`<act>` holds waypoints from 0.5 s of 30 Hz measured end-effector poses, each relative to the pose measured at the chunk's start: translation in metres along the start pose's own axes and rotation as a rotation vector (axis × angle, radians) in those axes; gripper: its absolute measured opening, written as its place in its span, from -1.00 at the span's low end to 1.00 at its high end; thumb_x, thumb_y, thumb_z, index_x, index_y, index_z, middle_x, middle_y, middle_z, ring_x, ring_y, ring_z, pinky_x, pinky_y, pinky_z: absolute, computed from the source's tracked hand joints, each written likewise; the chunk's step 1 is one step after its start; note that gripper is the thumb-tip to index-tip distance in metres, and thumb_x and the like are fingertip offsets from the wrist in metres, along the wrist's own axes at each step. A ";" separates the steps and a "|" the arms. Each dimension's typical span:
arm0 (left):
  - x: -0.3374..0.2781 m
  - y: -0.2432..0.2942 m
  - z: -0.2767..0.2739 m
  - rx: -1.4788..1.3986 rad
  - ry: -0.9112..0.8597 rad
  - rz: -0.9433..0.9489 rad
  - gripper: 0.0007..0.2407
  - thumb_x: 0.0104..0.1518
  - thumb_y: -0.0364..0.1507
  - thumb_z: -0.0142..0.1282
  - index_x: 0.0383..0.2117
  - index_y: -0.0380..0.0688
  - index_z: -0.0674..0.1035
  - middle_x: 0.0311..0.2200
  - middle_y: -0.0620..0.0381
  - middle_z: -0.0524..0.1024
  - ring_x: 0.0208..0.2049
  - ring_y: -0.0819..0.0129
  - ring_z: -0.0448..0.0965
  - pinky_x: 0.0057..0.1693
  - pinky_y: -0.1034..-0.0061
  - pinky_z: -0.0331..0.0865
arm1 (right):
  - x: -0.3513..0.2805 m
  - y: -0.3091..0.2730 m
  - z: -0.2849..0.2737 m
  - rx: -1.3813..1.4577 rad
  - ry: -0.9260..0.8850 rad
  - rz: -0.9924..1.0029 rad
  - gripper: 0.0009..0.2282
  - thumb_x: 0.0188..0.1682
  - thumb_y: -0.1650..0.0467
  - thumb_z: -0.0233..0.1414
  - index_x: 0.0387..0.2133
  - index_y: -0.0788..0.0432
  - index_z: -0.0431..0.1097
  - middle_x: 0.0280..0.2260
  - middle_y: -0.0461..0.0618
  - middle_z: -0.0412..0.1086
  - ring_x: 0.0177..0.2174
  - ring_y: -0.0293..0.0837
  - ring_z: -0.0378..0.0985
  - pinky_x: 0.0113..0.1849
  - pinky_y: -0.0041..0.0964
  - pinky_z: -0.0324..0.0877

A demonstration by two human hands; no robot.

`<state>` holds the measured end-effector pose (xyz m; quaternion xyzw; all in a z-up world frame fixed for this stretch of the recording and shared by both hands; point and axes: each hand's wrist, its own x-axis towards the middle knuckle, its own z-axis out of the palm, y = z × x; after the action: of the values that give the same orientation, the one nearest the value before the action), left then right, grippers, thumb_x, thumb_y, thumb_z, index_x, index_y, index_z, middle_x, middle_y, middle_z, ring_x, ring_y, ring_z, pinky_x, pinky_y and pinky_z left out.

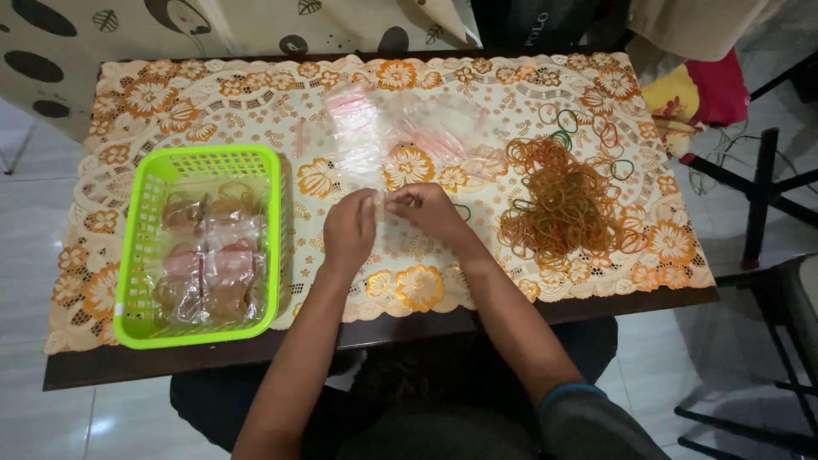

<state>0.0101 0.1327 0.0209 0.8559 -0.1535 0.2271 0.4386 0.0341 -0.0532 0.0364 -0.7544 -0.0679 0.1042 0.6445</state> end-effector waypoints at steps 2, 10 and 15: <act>0.006 0.014 -0.010 0.071 -0.012 -0.008 -0.83 0.35 -0.35 -0.05 -0.06 -0.08 0.53 -0.21 0.08 0.55 -0.11 0.11 0.56 0.04 0.21 0.33 | 0.003 0.005 0.000 0.004 0.013 -0.002 -0.85 -0.05 0.46 0.23 -0.23 0.24 0.56 -0.48 0.04 0.48 -0.68 -0.32 0.42 -0.75 -0.51 0.27; -0.009 -0.007 0.022 0.532 0.339 0.307 -0.75 0.27 -0.13 0.08 -0.03 0.18 0.46 -0.04 0.20 0.35 -0.01 0.24 0.31 0.08 0.26 0.09 | 0.000 -0.004 0.002 0.120 0.034 0.017 -0.88 -0.03 0.46 0.21 -0.23 0.20 0.55 -0.40 -0.02 0.53 -0.48 -0.33 0.51 -0.58 -0.58 0.35; -0.003 0.002 0.021 0.312 0.232 0.334 -0.87 0.24 -0.22 0.14 -0.20 0.16 0.61 -0.30 0.32 0.45 -0.21 0.41 0.48 -0.01 0.41 0.11 | 0.006 0.013 0.002 0.111 0.114 -0.097 -0.86 -0.10 0.49 0.27 -0.30 0.25 0.55 -0.46 0.00 0.53 -0.53 -0.33 0.49 -0.56 -0.51 0.39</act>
<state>0.0118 0.1146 0.0095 0.8443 -0.2047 0.4140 0.2720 0.0390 -0.0514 0.0233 -0.7180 -0.0617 0.0335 0.6925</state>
